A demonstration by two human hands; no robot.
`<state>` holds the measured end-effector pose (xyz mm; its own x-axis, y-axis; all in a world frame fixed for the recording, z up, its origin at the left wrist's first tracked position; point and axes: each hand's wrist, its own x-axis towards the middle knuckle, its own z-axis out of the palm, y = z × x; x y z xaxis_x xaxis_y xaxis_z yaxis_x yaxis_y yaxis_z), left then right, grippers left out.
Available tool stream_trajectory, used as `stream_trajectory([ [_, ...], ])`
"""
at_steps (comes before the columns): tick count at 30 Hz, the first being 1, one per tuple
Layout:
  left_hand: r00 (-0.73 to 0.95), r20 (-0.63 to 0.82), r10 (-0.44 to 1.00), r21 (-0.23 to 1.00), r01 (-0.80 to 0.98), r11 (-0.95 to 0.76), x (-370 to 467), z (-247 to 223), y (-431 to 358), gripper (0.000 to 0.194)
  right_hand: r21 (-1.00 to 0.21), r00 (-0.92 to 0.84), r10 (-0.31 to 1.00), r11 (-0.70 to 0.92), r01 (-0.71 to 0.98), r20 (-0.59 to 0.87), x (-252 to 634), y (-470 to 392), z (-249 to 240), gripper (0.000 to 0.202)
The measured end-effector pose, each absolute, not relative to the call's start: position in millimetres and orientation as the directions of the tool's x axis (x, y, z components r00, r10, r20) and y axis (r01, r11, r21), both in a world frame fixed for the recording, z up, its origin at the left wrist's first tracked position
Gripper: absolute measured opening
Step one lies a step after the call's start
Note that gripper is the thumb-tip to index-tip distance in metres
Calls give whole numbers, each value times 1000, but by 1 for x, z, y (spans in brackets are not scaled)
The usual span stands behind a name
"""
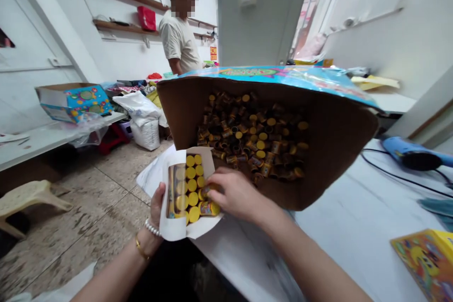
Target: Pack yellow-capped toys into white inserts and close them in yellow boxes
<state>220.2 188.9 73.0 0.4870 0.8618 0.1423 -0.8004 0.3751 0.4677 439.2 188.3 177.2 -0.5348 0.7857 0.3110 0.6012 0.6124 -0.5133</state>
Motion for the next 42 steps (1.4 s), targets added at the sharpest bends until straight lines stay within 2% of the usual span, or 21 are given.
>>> stream_trajectory([
  [2,517,190,835,458,-799,391,218,69,195,60,-500,-555,788,605,620,266,442,192,176,24],
  [4,548,275,790,428,-806,409,215,65,200,55,-495,-464,856,512,702,227,463,200,180,26],
  [6,566,358,743,396,-812,429,213,63,204,52,-411,-240,954,294,863,179,495,209,187,25],
  [8,595,376,710,392,-797,460,212,62,205,54,-283,-25,990,63,957,138,523,217,186,23],
  [10,618,348,705,398,-778,486,212,61,204,56,-236,42,995,-21,972,85,536,225,175,18],
  [15,589,295,752,398,-792,464,213,59,202,56,-344,32,996,-3,939,80,511,239,136,16],
  [18,598,272,754,401,-783,476,215,60,202,56,-466,-28,989,92,880,143,499,242,139,29],
  [21,636,225,738,420,-747,515,216,61,202,60,-601,-59,963,211,771,262,489,236,152,37],
  [24,691,175,702,446,-691,569,216,62,201,60,-721,-48,890,397,568,453,465,221,154,29],
  [25,700,169,694,446,-682,580,215,63,200,59,-710,-52,859,455,537,510,454,216,152,27],
  [27,695,180,696,442,-689,574,215,64,200,58,-621,-118,817,514,592,565,436,207,149,26],
  [29,661,217,718,432,-725,537,215,65,201,56,-520,-213,805,535,666,554,426,204,149,29],
  [31,615,260,744,417,-767,488,215,65,202,56,-503,-259,826,521,690,501,432,206,154,31],
  [32,599,279,750,412,-781,470,214,65,203,55,-514,-237,855,475,714,461,441,209,158,31],
  [34,588,307,748,415,-790,451,213,63,204,55,-471,-111,934,271,840,339,466,216,165,33],
  [37,620,296,726,431,-765,478,213,62,204,56,-255,90,979,-41,966,184,506,227,165,30],
  [39,643,285,711,432,-748,504,213,62,204,56,-200,105,986,-77,977,134,521,234,160,25],
  [42,648,315,693,415,-751,514,216,65,202,55,-222,59,990,-30,975,124,520,236,156,17],
])
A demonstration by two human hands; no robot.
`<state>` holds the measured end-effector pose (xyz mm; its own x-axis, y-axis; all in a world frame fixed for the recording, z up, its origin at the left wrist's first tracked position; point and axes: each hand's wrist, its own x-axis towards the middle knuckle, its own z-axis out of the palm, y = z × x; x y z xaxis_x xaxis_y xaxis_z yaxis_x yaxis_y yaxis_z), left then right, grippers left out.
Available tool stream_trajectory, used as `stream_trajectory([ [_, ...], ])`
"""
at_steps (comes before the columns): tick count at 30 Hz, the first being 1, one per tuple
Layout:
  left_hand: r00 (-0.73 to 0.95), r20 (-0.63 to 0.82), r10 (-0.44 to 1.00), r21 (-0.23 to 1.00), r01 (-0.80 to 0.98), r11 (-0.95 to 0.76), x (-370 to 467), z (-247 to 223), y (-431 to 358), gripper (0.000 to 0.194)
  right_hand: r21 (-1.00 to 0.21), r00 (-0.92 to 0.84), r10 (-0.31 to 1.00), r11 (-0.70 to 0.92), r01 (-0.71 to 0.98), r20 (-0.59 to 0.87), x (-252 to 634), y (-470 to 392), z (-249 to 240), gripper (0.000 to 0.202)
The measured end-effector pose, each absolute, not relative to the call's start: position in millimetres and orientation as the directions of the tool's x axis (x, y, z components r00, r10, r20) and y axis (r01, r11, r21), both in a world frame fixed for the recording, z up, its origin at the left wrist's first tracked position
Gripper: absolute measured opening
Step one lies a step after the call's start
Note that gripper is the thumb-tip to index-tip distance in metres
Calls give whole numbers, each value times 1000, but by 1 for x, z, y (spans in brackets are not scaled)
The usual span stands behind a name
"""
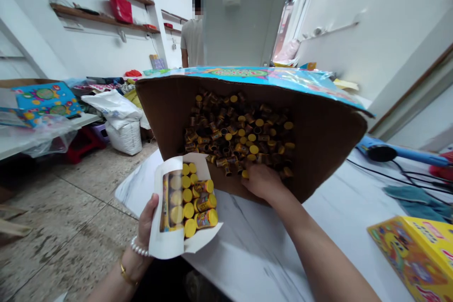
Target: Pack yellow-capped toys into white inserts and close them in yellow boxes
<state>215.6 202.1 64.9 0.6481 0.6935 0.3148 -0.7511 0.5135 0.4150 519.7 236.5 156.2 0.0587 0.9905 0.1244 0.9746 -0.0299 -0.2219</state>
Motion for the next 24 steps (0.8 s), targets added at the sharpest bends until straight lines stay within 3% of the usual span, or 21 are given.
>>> stream_trajectory([
  [2,660,324,678,403,-745,532,218,67,201,55,-297,30,979,31,954,200,505,233,159,18],
  [5,704,295,646,422,-703,573,220,72,201,57,-560,61,918,186,807,392,476,225,163,25],
  [7,716,263,646,446,-684,577,220,74,200,56,-658,29,919,259,708,394,461,221,161,26],
  [11,721,226,655,471,-670,575,221,77,199,57,-650,-112,965,244,720,239,452,217,157,28],
  [15,708,221,671,469,-680,563,221,77,200,59,-600,-133,948,288,747,290,450,212,159,39],
  [21,709,191,679,439,-681,587,222,73,199,56,-613,-175,952,297,733,251,444,209,159,14],
  [24,705,156,692,447,-675,587,221,71,199,56,-668,-229,950,312,675,212,449,210,162,30],
])
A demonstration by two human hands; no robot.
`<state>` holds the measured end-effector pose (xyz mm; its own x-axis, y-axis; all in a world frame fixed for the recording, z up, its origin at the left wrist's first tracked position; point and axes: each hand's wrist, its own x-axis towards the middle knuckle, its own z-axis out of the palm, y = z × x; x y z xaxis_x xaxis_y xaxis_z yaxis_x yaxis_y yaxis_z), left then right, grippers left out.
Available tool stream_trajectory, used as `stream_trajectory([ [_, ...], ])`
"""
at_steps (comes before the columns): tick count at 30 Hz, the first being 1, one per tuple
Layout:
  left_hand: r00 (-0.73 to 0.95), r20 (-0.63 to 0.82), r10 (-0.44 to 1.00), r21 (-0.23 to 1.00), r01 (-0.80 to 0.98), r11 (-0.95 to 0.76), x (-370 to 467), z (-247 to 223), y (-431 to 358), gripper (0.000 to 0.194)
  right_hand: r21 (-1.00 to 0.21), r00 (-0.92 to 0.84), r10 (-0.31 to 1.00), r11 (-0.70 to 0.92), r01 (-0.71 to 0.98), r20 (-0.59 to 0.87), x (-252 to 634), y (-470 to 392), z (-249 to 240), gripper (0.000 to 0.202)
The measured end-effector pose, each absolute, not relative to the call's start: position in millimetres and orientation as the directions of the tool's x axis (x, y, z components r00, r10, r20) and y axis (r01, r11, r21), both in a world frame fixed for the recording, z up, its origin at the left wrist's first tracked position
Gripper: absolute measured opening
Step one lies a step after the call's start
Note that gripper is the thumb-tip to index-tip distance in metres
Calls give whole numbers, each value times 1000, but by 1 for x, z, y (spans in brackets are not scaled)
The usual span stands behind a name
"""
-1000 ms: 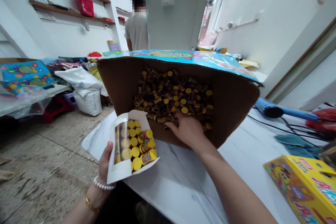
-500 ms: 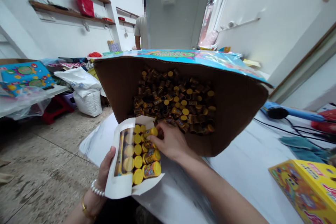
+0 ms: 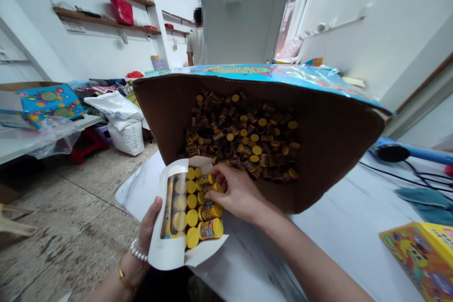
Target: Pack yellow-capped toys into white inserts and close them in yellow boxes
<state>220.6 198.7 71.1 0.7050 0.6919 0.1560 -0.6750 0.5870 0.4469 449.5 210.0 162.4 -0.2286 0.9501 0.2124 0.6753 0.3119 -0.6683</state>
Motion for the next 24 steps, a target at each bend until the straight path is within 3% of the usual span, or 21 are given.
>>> stream_trajectory([
  [3,690,132,712,465,-677,570,219,69,199,55,-673,-193,958,287,682,213,454,211,165,49],
  [7,696,119,708,470,-668,577,217,67,198,53,-583,-188,928,350,733,321,452,214,158,37],
  [11,713,246,657,441,-686,579,218,70,196,52,-559,-215,910,391,731,355,445,214,152,19],
  [14,740,334,584,406,-672,619,219,75,196,54,-527,-224,909,391,755,353,442,211,153,19],
  [18,755,292,587,428,-652,626,218,81,200,53,-520,-265,917,388,761,298,447,212,156,32],
  [21,735,299,609,441,-672,595,217,80,204,49,-499,-139,941,285,819,309,469,222,159,45],
  [24,717,297,630,454,-687,567,211,71,208,46,-422,44,938,113,900,345,499,237,159,37],
])
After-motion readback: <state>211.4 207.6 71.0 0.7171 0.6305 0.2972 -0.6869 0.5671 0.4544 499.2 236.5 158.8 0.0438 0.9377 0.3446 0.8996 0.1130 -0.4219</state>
